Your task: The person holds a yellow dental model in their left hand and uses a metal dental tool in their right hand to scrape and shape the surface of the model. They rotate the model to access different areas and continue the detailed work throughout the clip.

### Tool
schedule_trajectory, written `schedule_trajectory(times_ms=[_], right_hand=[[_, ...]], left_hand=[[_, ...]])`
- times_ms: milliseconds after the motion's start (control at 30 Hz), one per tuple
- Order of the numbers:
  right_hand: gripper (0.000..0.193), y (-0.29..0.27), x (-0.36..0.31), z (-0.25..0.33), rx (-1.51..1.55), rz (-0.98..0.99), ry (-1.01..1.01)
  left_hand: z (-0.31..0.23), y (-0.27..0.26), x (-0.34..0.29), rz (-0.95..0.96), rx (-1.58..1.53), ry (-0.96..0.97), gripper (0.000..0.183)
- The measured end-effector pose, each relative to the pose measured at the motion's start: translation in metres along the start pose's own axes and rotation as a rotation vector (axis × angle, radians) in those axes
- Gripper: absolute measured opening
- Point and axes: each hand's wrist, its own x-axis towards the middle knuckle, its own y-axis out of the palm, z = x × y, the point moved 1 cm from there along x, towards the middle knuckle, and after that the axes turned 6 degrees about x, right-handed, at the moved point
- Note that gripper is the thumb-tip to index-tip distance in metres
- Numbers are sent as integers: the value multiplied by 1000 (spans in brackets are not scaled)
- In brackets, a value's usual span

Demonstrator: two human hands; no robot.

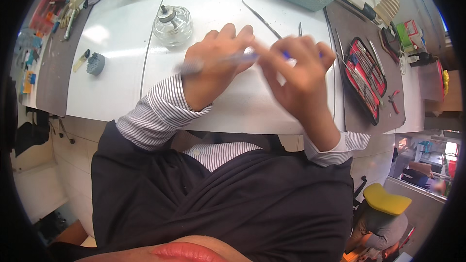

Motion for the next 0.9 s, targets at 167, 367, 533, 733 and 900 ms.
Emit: schedule_trajectory(times_ms=[167, 367, 533, 733, 900], right_hand=[[33, -8, -3, -20, -83, -124, 76], [29, -6, -2, -29, -214, -103, 147], [25, -3, 4, 3, 27, 32, 2], [23, -18, -2, -36, 174, -206, 234], [22, -26, -1, -48, -5, -62, 151]], left_hand=[[-3, 2, -3, -39, 24, 59, 42], [-7, 1, -1, 68, 95, 63, 41], [-6, 5, -6, -62, 139, 94, 41], [-6, -2, -4, 7, 58, 99, 41], [2, -7, -4, -184, 1, 167, 42]])
